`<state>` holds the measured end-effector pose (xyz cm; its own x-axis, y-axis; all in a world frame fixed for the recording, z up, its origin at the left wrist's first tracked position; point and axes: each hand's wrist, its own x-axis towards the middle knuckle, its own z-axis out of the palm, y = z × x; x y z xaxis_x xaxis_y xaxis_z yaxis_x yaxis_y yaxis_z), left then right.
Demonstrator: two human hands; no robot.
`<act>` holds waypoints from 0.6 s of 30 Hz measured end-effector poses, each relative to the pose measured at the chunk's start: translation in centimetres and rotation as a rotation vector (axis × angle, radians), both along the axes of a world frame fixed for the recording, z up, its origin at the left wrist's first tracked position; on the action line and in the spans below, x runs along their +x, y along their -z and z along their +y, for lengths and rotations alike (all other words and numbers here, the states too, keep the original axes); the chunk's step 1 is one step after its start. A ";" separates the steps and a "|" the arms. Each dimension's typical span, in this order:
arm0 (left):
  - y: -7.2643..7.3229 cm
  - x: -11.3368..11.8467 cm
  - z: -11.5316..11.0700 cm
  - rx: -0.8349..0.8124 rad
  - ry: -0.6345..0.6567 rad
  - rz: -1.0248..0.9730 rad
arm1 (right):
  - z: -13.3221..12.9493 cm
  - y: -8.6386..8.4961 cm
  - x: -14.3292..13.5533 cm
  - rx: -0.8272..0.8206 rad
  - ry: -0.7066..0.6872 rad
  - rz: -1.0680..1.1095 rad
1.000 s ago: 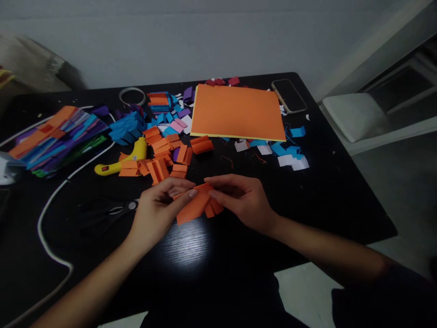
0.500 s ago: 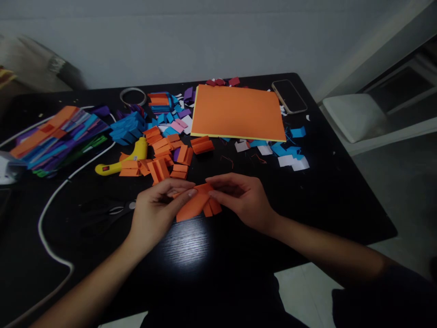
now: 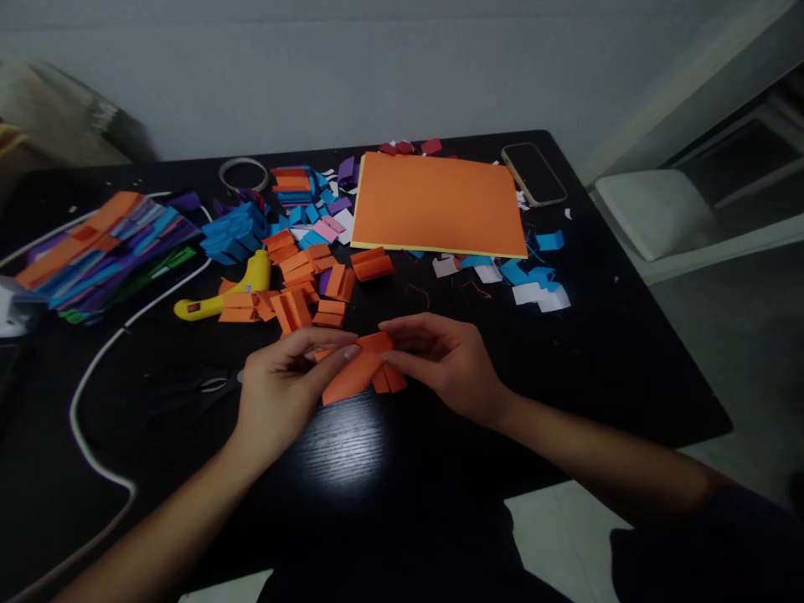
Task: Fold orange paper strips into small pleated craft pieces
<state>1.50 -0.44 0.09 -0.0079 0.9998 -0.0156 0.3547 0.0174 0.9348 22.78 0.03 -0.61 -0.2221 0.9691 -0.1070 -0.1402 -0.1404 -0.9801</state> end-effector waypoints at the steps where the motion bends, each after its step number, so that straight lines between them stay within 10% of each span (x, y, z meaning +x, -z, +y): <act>1: 0.0 0.0 0.0 0.003 -0.001 0.002 | 0.0 -0.1 0.0 0.001 0.003 -0.002; 18: -0.4 0.3 0.0 0.006 -0.016 0.026 | 0.0 -0.2 0.0 0.053 0.059 -0.105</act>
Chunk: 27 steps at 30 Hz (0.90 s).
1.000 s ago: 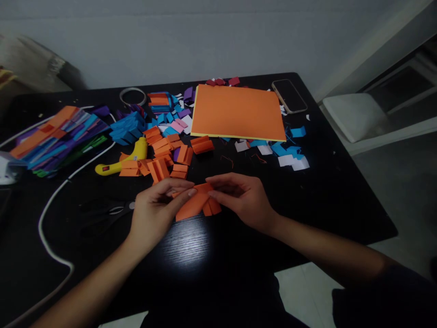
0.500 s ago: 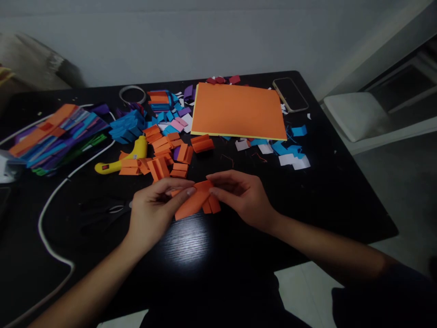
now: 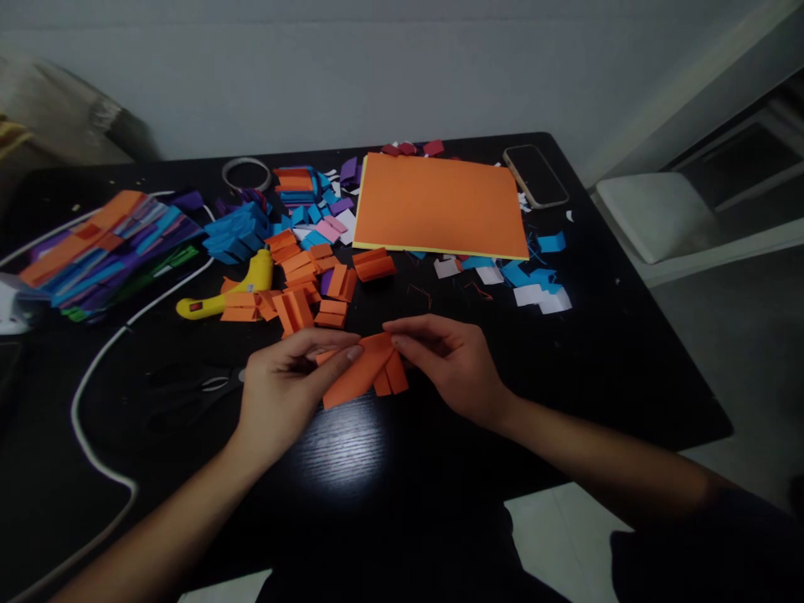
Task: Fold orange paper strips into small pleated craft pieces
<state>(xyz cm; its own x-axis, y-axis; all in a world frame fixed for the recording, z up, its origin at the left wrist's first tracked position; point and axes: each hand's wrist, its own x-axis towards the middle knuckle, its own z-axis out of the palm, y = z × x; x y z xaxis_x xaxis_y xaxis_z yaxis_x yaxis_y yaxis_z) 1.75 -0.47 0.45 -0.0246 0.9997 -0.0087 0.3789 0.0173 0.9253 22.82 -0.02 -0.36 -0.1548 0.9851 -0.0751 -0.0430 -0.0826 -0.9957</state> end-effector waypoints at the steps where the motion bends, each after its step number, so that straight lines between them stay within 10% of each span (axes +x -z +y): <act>1: 0.0 0.0 0.0 0.001 0.001 0.001 | 0.0 0.0 0.0 0.000 0.001 0.006; 27: -0.4 0.2 -0.3 0.017 0.024 -0.040 | 0.2 -0.1 0.1 -0.050 -0.019 0.029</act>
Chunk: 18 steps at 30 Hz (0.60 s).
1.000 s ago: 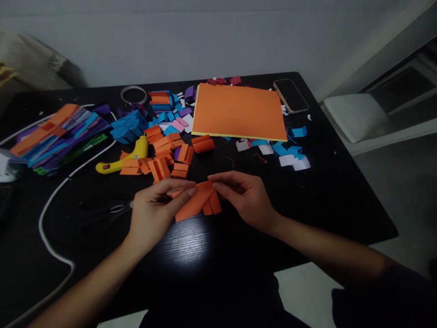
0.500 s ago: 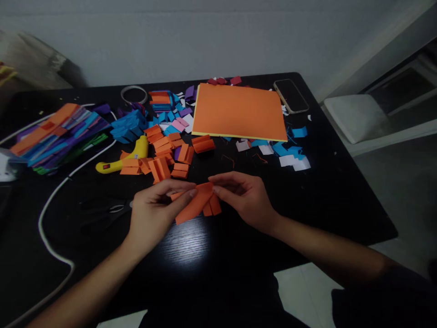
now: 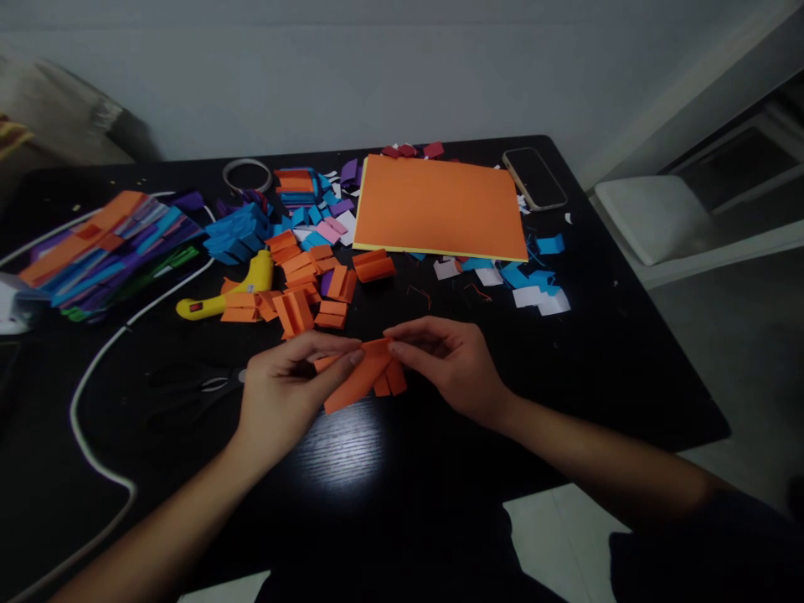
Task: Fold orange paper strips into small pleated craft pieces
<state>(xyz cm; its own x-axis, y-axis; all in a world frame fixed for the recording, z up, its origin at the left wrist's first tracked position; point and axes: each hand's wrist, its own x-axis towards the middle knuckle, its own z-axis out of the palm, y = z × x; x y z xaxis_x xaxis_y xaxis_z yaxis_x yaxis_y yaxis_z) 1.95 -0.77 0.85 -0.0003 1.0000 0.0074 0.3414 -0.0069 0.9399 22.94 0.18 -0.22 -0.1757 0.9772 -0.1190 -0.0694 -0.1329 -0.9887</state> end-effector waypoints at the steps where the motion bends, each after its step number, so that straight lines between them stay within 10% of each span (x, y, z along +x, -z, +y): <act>1: 0.0 0.0 0.0 0.001 -0.002 0.006 | 0.0 0.0 0.0 0.001 0.003 -0.004; 18: 0.5 -0.1 -0.1 0.132 0.064 -0.003 | -0.1 0.1 0.0 0.052 -0.003 -0.049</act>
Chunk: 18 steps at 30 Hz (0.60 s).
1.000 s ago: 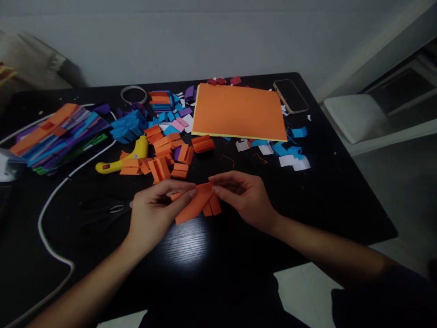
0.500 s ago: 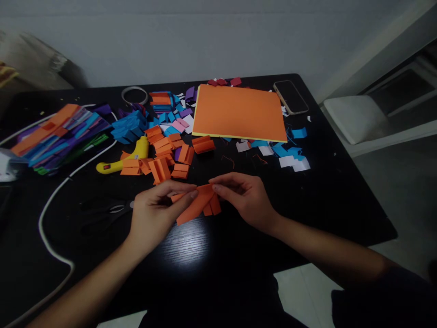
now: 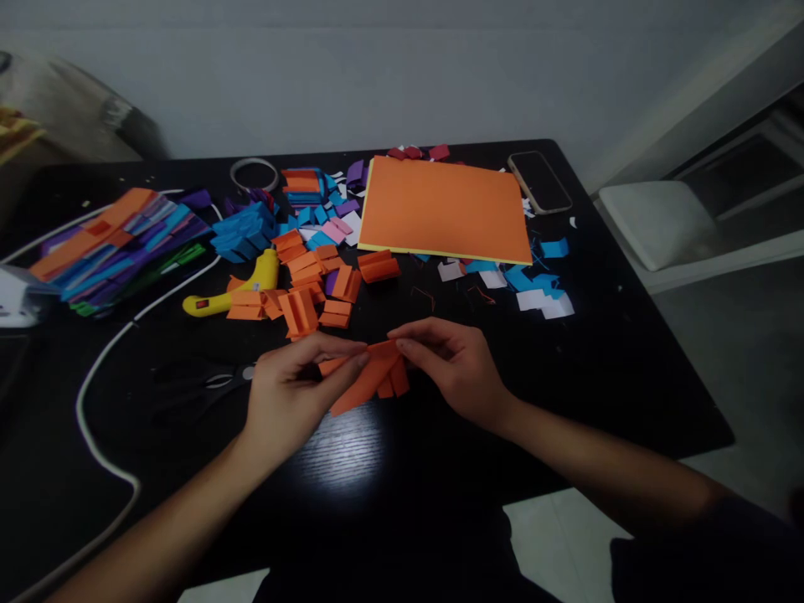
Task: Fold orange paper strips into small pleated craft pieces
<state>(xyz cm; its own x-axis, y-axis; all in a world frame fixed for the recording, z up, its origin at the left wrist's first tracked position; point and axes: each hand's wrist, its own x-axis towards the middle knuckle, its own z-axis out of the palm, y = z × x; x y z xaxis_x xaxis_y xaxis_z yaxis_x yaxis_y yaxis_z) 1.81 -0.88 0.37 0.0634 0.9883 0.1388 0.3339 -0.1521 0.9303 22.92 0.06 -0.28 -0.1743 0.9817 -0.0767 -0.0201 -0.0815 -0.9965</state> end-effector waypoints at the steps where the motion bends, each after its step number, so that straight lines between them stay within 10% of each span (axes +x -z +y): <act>1: 0.0 0.0 0.0 0.003 0.001 0.003 | 0.0 0.0 0.0 0.000 -0.003 -0.004; 18: 0.2 -0.4 0.2 0.073 0.029 0.165 | -0.1 0.3 -0.1 0.003 0.001 0.007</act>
<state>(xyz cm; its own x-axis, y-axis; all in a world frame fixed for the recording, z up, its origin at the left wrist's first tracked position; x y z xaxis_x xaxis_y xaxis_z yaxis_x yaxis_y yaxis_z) 1.41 -0.71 0.17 0.1194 0.9735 0.1951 0.4756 -0.2286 0.8494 22.81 0.00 -0.61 -0.1734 0.9822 -0.0728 -0.0267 -0.0786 -0.9965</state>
